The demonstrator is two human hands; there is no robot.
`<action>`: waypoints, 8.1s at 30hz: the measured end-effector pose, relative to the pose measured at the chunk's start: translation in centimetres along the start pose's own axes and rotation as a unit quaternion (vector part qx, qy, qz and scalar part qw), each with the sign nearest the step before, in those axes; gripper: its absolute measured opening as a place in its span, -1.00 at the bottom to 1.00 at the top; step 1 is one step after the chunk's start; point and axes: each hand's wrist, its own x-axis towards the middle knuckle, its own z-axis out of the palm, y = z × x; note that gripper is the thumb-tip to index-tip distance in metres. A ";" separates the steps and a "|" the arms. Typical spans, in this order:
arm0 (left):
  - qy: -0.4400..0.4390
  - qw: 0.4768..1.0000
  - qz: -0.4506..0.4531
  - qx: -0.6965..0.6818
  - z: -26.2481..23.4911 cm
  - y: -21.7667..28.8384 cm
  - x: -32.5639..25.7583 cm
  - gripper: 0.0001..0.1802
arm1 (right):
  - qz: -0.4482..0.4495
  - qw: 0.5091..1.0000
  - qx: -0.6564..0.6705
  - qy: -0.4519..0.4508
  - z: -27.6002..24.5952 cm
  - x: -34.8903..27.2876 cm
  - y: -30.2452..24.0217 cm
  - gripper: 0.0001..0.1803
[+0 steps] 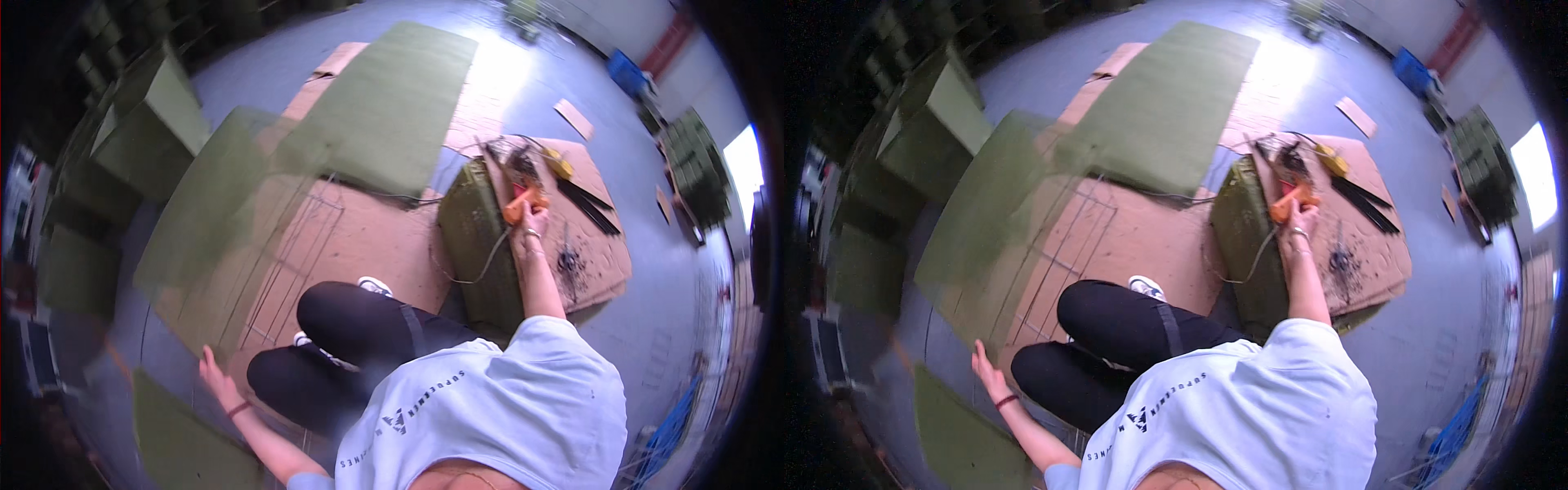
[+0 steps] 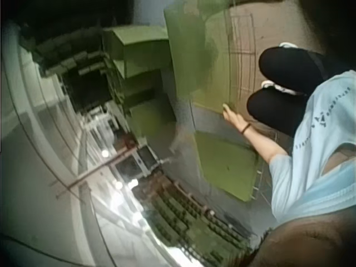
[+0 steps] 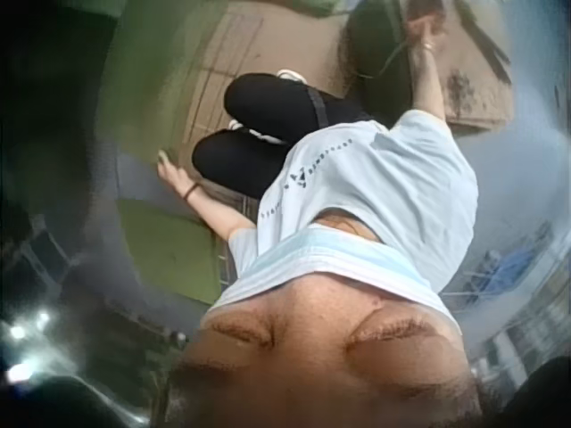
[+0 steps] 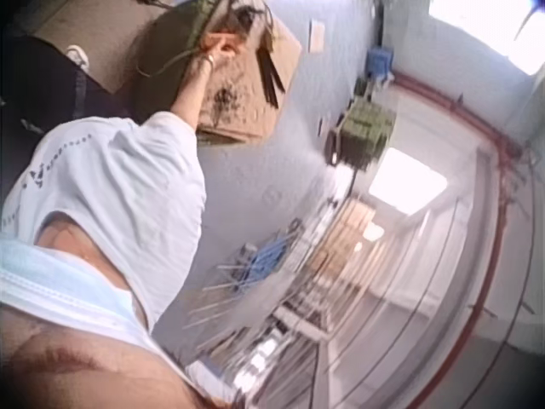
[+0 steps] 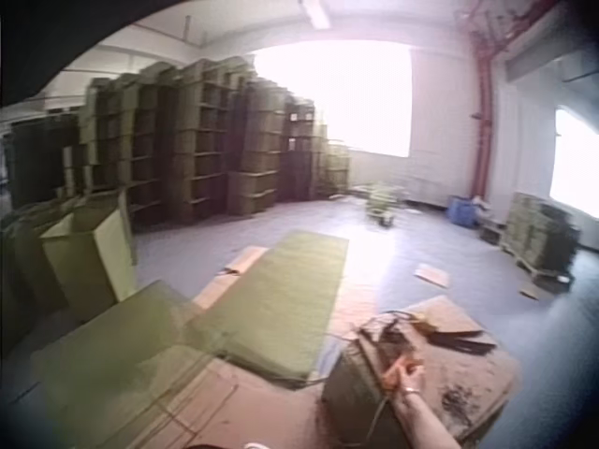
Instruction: Assembling a wire-frame container by gluing green mesh material to the frame using a hot glue gun.
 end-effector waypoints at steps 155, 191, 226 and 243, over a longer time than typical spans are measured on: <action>-0.220 0.893 0.213 0.329 4.9 6.7 -1.3 -0.72 | -0.173 0.467 0.270 -0.824 3.9 -44.1 -18.4 -0.82; -0.218 0.896 0.191 0.337 4.9 7.1 -1.4 -0.70 | -0.143 0.512 0.293 -0.795 4.7 -43.9 -17.7 -0.84; -0.227 0.898 0.198 0.320 5.0 6.1 -0.7 -0.70 | -0.108 0.533 0.312 -0.779 5.3 -43.3 -17.1 -0.93; -0.230 0.895 0.159 0.349 5.1 7.0 -1.1 -0.69 | -0.116 0.525 0.299 -0.789 5.4 -43.2 -16.8 -0.87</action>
